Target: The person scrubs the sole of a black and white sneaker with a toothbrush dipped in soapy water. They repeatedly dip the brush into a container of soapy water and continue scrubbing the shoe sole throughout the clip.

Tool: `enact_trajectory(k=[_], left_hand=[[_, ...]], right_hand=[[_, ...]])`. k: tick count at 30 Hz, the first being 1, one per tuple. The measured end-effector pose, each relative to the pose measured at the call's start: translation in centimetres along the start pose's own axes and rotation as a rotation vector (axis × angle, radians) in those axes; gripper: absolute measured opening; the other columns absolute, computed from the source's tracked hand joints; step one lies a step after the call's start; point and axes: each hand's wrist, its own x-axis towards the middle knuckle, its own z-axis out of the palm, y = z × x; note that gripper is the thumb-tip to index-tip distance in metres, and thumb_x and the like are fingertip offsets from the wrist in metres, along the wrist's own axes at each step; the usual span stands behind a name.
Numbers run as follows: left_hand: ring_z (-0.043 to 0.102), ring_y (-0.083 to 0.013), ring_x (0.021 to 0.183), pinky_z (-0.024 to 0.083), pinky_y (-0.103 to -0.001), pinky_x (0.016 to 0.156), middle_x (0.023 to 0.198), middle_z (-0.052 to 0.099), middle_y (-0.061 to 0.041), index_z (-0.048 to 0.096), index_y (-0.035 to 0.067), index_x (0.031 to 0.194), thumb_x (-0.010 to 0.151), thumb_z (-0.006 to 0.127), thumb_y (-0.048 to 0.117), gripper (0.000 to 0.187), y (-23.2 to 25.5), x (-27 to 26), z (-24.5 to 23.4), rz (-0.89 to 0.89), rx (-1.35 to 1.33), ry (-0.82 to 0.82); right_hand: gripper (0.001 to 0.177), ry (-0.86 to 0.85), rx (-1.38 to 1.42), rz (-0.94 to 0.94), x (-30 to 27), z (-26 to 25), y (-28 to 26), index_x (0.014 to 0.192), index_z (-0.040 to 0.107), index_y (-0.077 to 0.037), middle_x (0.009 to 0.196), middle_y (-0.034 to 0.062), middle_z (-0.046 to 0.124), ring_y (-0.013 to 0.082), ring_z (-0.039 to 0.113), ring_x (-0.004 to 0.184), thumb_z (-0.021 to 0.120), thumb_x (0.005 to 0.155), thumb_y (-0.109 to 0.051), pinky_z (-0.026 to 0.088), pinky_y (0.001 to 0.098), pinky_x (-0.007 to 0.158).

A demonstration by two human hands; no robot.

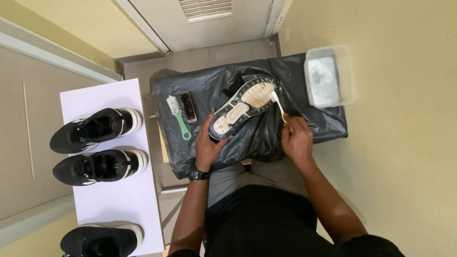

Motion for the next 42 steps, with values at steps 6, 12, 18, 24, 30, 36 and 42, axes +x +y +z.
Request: enact_trajectory(k=[6,12,18,24,30,36,42], left_hand=[[0.05,-0.0497,0.134,0.045,-0.069,0.106,0.147,0.053,-0.022,0.042,0.009,0.152,0.077,0.094,0.019,0.092,0.2,0.1,0.0,0.026,0.014,-0.011],[0.052,-0.0491,0.133,0.045,-0.066,0.107,0.146,0.054,-0.023,0.046,0.008,0.151,0.071,0.097,0.019,0.095,-1.0,-0.3,0.4,0.002,0.02,0.008],[0.051,-0.05,0.133,0.044,-0.067,0.107,0.147,0.053,-0.022,0.044,0.008,0.151,0.074,0.096,0.019,0.093,0.2,0.1,0.2,0.008,0.0,0.012],[0.051,-0.049,0.134,0.044,-0.067,0.108,0.148,0.053,-0.021,0.044,0.008,0.151,0.075,0.096,0.021,0.093,0.2,0.1,0.1,0.021,-0.007,0.008],[0.051,-0.0493,0.134,0.044,-0.067,0.108,0.148,0.053,-0.022,0.044,0.007,0.151,0.076,0.095,0.021,0.092,0.4,0.3,0.0,0.032,-0.002,0.001],[0.05,-0.0483,0.134,0.043,-0.07,0.108,0.149,0.052,-0.02,0.042,0.009,0.152,0.077,0.094,0.02,0.092,0.0,0.0,-0.1,0.004,0.0,-0.016],[0.049,-0.0462,0.136,0.043,-0.068,0.109,0.15,0.052,-0.018,0.042,0.009,0.152,0.077,0.093,0.02,0.091,-0.1,0.0,0.0,-0.004,0.008,-0.022]], right_hand=[[0.021,0.036,-0.009,-0.058,2.1,1.5,2.6,0.106,0.081,-0.004,0.089,0.0139,0.068,0.0386,0.073,0.085,0.07,0.088,-0.001,0.058,0.0424,0.073],[0.025,0.007,-0.009,-0.019,2.8,2.4,3.7,0.108,0.082,-0.007,0.093,0.0117,0.07,0.0371,0.073,0.088,0.071,0.086,-0.001,0.059,0.0406,0.076],[0.027,0.009,-0.035,-0.037,0.3,2.2,1.8,0.11,0.08,-0.007,0.093,0.0094,0.068,0.0348,0.073,0.088,0.07,0.085,-0.002,0.059,0.0385,0.078],[0.026,-0.082,0.004,0.009,-2.6,1.6,-1.3,0.112,0.079,-0.01,0.093,0.0078,0.067,0.0336,0.072,0.089,0.066,0.09,-0.008,0.058,0.0388,0.077],[0.026,-0.134,0.108,-0.003,-2.6,1.6,-3.3,0.112,0.079,-0.012,0.094,0.0074,0.069,0.0344,0.073,0.091,0.065,0.091,-0.009,0.058,0.04,0.075],[0.023,-0.067,-0.01,0.014,-1.4,0.8,-0.4,0.108,0.08,-0.01,0.091,0.0086,0.069,0.0337,0.073,0.089,0.068,0.089,-0.006,0.058,0.0382,0.078],[0.023,0.011,0.003,0.004,1.0,1.3,1.7,0.109,0.081,-0.005,0.091,0.0131,0.07,0.0384,0.072,0.087,0.069,0.09,0.0,0.058,0.0417,0.077]])
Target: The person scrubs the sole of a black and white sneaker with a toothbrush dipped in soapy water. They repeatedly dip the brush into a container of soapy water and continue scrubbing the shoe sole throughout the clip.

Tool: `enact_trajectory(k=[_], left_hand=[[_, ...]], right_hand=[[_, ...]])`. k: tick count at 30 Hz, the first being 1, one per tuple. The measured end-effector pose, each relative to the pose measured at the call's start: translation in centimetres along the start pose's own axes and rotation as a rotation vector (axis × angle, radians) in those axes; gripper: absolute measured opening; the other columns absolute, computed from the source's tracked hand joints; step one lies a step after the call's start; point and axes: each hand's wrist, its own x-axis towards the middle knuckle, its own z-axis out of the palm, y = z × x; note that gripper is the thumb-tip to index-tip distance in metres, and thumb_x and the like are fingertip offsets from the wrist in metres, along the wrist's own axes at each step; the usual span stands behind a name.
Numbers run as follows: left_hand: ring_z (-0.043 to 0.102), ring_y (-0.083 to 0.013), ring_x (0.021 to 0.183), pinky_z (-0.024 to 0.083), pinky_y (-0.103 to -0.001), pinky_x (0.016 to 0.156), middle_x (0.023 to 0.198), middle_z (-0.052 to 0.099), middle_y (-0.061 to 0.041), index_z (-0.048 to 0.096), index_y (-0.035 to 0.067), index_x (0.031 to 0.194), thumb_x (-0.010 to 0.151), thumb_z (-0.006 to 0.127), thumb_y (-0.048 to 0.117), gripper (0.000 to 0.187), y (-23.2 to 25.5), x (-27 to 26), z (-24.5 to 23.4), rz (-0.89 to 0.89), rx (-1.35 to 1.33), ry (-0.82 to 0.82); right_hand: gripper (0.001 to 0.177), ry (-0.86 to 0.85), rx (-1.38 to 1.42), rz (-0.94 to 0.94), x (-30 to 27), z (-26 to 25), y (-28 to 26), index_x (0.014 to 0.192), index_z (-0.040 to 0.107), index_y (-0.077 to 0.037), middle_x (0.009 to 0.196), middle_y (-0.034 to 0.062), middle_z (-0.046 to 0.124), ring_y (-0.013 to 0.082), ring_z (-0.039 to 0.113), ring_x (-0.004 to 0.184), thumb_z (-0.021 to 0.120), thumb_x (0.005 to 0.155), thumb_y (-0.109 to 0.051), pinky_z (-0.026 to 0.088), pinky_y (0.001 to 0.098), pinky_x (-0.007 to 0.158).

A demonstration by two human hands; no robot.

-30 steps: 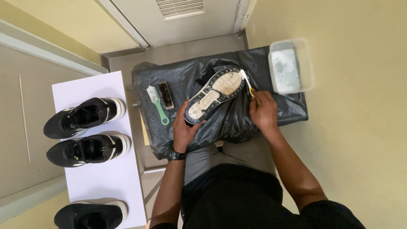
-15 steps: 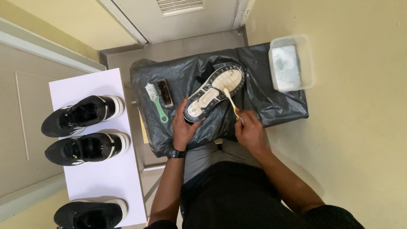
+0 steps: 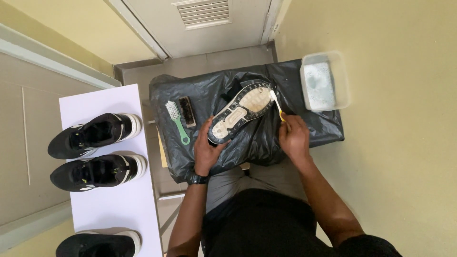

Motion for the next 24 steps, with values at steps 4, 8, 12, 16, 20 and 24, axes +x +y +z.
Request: enact_trajectory(k=[4,8,12,16,20,24], left_hand=[[0.051,-0.0447,0.135,0.043,-0.064,0.111,0.148,0.054,-0.018,0.045,0.009,0.15,0.074,0.095,0.02,0.091,-0.2,0.0,0.2,0.038,-0.004,0.021],[0.051,-0.0456,0.135,0.043,-0.066,0.111,0.148,0.053,-0.019,0.045,0.008,0.15,0.075,0.094,0.022,0.091,-0.2,-0.1,0.1,0.033,-0.02,0.023],[0.051,-0.0461,0.134,0.043,-0.066,0.11,0.148,0.054,-0.019,0.045,0.008,0.15,0.076,0.094,0.023,0.091,0.2,0.2,0.0,0.043,-0.015,0.025],[0.052,-0.0464,0.134,0.043,-0.064,0.11,0.147,0.054,-0.02,0.046,0.007,0.15,0.074,0.095,0.021,0.092,0.1,0.1,0.0,0.026,-0.009,0.024],[0.05,-0.049,0.134,0.043,-0.067,0.109,0.147,0.053,-0.022,0.043,0.007,0.151,0.075,0.095,0.019,0.093,0.3,0.2,-0.1,0.025,-0.019,0.018],[0.051,-0.0461,0.135,0.044,-0.064,0.11,0.148,0.054,-0.02,0.045,0.009,0.151,0.072,0.096,0.02,0.095,-0.3,0.1,0.1,0.009,-0.02,0.023]], right_hand=[[0.024,0.0,0.012,0.026,1.6,1.1,1.1,0.11,0.08,-0.006,0.093,0.0139,0.071,0.0401,0.071,0.088,0.069,0.089,-0.002,0.059,0.0424,0.076],[0.023,-0.025,0.06,0.012,2.0,1.6,-0.3,0.11,0.08,-0.005,0.093,0.0152,0.071,0.042,0.071,0.087,0.069,0.09,-0.001,0.059,0.0439,0.071],[0.023,-0.05,0.125,-0.058,1.3,2.5,-2.4,0.109,0.08,-0.008,0.093,0.0131,0.072,0.0398,0.073,0.088,0.071,0.089,-0.005,0.06,0.0425,0.071],[0.023,-0.133,0.154,-0.097,1.3,1.3,-5.8,0.113,0.08,-0.008,0.099,0.0119,0.073,0.0397,0.072,0.085,0.067,0.093,-0.005,0.061,0.0412,0.067],[0.023,-0.153,0.165,-0.144,2.1,0.9,-5.8,0.114,0.08,-0.006,0.097,0.0134,0.072,0.0375,0.073,0.082,0.065,0.097,-0.004,0.062,0.0413,0.067],[0.019,-0.064,0.074,-0.135,2.2,2.2,-2.7,0.111,0.082,-0.009,0.095,0.0089,0.071,0.0334,0.074,0.082,0.07,0.096,-0.007,0.061,0.0359,0.063]])
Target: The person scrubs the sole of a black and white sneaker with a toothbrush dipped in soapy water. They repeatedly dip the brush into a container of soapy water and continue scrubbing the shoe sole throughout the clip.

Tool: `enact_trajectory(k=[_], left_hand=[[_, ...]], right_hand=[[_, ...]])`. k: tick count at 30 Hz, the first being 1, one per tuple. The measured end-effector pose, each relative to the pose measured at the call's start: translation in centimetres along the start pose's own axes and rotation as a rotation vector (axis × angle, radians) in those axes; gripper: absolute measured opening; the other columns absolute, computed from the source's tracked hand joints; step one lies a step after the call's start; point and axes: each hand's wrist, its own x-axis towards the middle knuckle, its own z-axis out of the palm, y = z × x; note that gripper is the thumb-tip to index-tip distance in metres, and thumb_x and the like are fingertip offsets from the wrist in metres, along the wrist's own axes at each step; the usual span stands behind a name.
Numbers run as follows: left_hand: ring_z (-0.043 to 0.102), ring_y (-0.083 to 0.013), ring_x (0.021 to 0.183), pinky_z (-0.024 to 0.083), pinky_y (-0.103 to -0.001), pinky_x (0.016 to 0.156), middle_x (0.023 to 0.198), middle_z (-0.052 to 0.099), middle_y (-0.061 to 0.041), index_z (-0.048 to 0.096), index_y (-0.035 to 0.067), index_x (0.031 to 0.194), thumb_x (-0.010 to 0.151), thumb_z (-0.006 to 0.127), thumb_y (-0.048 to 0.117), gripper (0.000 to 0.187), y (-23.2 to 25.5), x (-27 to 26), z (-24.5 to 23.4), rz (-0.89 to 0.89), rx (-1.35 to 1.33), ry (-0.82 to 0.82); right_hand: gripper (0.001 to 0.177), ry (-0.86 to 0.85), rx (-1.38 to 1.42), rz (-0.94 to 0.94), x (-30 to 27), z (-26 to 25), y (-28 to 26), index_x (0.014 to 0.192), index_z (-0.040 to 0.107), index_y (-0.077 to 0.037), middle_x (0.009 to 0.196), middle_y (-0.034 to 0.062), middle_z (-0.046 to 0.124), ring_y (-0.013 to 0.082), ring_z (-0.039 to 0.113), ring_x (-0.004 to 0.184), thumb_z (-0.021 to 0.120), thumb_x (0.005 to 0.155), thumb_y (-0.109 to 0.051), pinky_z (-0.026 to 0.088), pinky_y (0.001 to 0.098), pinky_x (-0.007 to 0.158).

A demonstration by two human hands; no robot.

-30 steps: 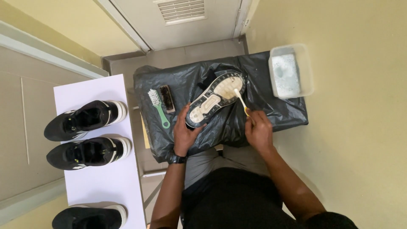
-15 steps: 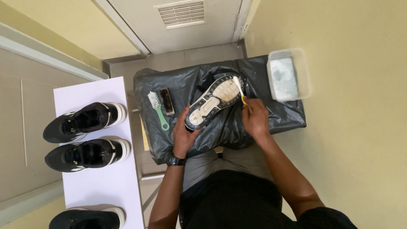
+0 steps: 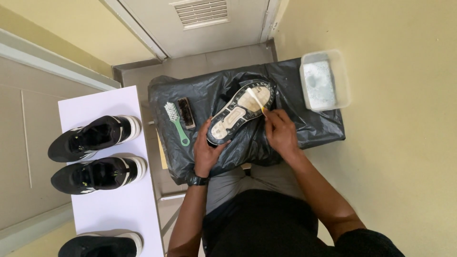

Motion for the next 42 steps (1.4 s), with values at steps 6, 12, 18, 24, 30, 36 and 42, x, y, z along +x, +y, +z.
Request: enact_trajectory(k=[6,12,18,24,30,36,42], left_hand=[[0.051,-0.0458,0.135,0.044,-0.063,0.109,0.148,0.054,-0.02,0.045,0.008,0.151,0.072,0.096,0.02,0.094,0.4,0.1,0.0,0.01,0.008,0.012],[0.051,-0.0465,0.134,0.045,-0.065,0.108,0.148,0.054,-0.02,0.044,0.009,0.152,0.074,0.095,0.019,0.094,0.7,0.1,-0.1,0.009,0.006,0.008],[0.052,-0.0452,0.134,0.045,-0.063,0.11,0.147,0.055,-0.02,0.044,0.006,0.151,0.076,0.094,0.018,0.091,1.3,0.3,-0.3,0.019,-0.003,0.004],[0.049,-0.045,0.137,0.043,-0.063,0.112,0.15,0.052,-0.021,0.034,0.004,0.156,0.074,0.095,0.021,0.104,0.8,0.1,-0.3,-0.065,-0.057,-0.023],[0.048,-0.049,0.136,0.042,-0.067,0.111,0.15,0.052,-0.022,0.036,0.005,0.156,0.075,0.095,0.023,0.102,1.5,0.2,-0.6,-0.134,-0.029,-0.039],[0.047,-0.0495,0.137,0.041,-0.067,0.111,0.15,0.052,-0.023,0.037,0.007,0.155,0.074,0.095,0.027,0.102,2.0,0.5,-0.7,-0.16,-0.027,-0.053],[0.048,-0.0517,0.135,0.042,-0.069,0.109,0.148,0.052,-0.025,0.039,0.005,0.154,0.074,0.095,0.023,0.099,2.6,0.5,-0.9,-0.157,-0.042,-0.039]], right_hand=[[0.022,0.015,-0.09,0.095,0.0,-0.5,1.8,0.111,0.081,-0.007,0.092,0.0115,0.07,0.0378,0.072,0.084,0.072,0.09,-0.006,0.061,0.0414,0.068],[0.022,-0.004,-0.107,0.166,-0.4,-1.2,2.4,0.11,0.08,-0.002,0.088,0.0183,0.07,0.0447,0.07,0.081,0.071,0.09,-0.003,0.059,0.0474,0.066],[0.023,0.014,-0.129,0.132,-0.7,-0.7,3.1,0.112,0.08,-0.005,0.091,0.015,0.069,0.041,0.072,0.082,0.072,0.09,-0.006,0.06,0.0455,0.069],[0.021,-0.024,0.084,0.08,0.8,0.1,-0.8,0.114,0.08,-0.006,0.098,0.011,0.072,0.0399,0.073,0.087,0.072,0.095,-0.003,0.062,0.0399,0.072],[0.021,-0.161,0.171,-0.034,-0.4,0.1,-3.6,0.114,0.079,-0.006,0.105,0.0156,0.073,0.042,0.073,0.09,0.068,0.096,-0.005,0.063,0.0449,0.071],[0.018,-0.229,0.213,-0.05,-1.2,-0.5,-5.8,0.113,0.08,-0.01,0.109,0.011,0.075,0.0318,0.075,0.091,0.066,0.101,-0.012,0.063,0.0358,0.067],[0.016,-0.135,0.146,-0.005,-1.2,0.2,-4.1,0.108,0.081,-0.008,0.097,0.0098,0.072,0.0355,0.074,0.084,0.07,0.096,-0.006,0.062,0.0391,0.067]])
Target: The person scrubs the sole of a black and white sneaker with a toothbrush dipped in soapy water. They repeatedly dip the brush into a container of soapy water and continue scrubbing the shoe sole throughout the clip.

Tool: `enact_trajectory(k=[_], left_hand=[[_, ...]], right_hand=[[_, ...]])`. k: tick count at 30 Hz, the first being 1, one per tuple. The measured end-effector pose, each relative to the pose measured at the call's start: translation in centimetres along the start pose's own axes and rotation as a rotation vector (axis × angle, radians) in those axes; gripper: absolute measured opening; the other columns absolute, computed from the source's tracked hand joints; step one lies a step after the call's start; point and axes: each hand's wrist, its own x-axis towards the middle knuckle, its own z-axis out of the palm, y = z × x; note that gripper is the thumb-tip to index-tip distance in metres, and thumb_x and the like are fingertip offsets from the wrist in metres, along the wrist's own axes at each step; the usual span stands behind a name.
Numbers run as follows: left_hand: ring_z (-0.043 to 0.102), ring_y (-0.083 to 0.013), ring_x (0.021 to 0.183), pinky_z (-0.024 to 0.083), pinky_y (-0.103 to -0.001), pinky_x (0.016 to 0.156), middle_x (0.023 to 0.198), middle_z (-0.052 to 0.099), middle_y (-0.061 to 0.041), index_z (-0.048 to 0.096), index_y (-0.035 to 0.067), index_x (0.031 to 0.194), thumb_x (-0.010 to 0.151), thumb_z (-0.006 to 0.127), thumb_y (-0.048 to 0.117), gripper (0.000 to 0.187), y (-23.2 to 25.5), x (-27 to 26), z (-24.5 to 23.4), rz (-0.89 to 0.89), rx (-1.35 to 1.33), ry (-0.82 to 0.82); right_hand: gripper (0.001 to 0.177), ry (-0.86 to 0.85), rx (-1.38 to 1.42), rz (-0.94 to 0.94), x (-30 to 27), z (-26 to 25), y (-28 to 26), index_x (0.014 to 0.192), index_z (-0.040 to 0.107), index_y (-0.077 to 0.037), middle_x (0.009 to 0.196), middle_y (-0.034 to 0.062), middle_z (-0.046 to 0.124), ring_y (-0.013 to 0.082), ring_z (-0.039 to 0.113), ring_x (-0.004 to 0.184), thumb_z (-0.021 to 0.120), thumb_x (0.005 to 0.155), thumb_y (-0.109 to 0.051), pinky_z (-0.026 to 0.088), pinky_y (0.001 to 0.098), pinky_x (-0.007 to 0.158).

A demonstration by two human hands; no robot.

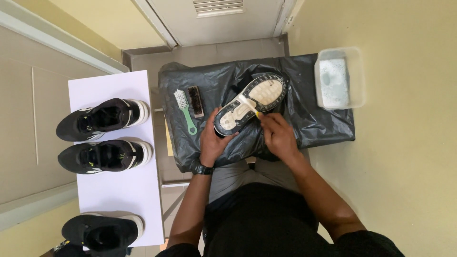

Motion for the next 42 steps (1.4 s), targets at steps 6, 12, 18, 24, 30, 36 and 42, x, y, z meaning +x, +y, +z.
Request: enact_trajectory(k=[6,12,18,24,30,36,42], left_hand=[[0.047,-0.052,0.135,0.041,-0.071,0.109,0.149,0.052,-0.025,0.039,0.006,0.155,0.074,0.095,0.024,0.1,0.7,0.1,-0.2,-0.012,-0.028,0.006],[0.051,-0.047,0.134,0.043,-0.065,0.111,0.147,0.056,-0.02,0.043,0.009,0.154,0.071,0.098,0.023,0.101,-0.5,0.0,0.1,0.028,-0.052,0.037],[0.051,-0.0495,0.133,0.044,-0.068,0.108,0.146,0.057,-0.021,0.043,0.009,0.154,0.07,0.098,0.024,0.101,0.0,0.1,-0.1,0.016,-0.032,0.029],[0.053,-0.0502,0.13,0.045,-0.064,0.107,0.143,0.06,-0.023,0.045,0.011,0.154,0.073,0.094,0.017,0.095,-1.5,-0.3,0.3,0.055,-0.044,0.053],[0.055,-0.0471,0.13,0.048,-0.061,0.105,0.144,0.06,-0.02,0.045,0.01,0.154,0.074,0.094,0.018,0.095,-1.8,-0.2,0.1,0.134,-0.036,0.052],[0.057,-0.0439,0.13,0.047,-0.058,0.109,0.144,0.061,-0.018,0.046,0.01,0.153,0.067,0.099,0.027,0.102,-1.4,0.0,0.2,0.085,-0.015,0.061],[0.057,-0.042,0.131,0.047,-0.056,0.11,0.144,0.061,-0.016,0.046,0.013,0.154,0.065,0.099,0.032,0.106,-1.7,-0.2,0.2,0.052,0.02,0.063]], right_hand=[[0.021,0.125,-0.135,-0.004,0.8,-1.0,3.4,0.116,0.079,-0.002,0.093,0.0145,0.067,0.0403,0.071,0.083,0.07,0.097,-0.002,0.059,0.0428,0.065],[0.025,0.164,-0.152,0.013,0.2,0.2,2.8,0.117,0.079,-0.007,0.096,0.0122,0.065,0.0405,0.07,0.081,0.074,0.093,-0.005,0.058,0.0451,0.06],[0.023,0.049,-0.05,0.017,-1.5,1.6,-3.8,0.117,0.08,-0.012,0.1,0.0092,0.067,0.0368,0.073,0.084,0.069,0.097,-0.013,0.061,0.0412,0.064],[0.031,-0.076,-0.103,-0.119,-3.2,2.7,-6.0,0.122,0.079,-0.02,0.106,0.0039,0.069,0.0323,0.073,0.071,0.062,0.099,-0.011,0.061,0.042,0.055],[0.026,-0.147,-0.101,-0.205,-2.9,1.6,-5.3,0.115,0.08,-0.017,0.11,0.0042,0.072,0.0321,0.075,0.073,0.065,0.094,-0.009,0.063,0.0379,0.053],[0.024,-0.061,-0.07,-0.073,-1.3,1.0,-4.4,0.115,0.081,-0.012,0.102,0.0091,0.07,0.0347,0.074,0.078,0.062,0.1,-0.009,0.062,0.0392,0.059],[0.025,0.022,-0.01,0.034,-1.1,0.9,-3.0,0.122,0.077,-0.004,0.099,0.013,0.068,0.0441,0.069,0.08,0.065,0.101,-0.008,0.059,0.0451,0.054]])
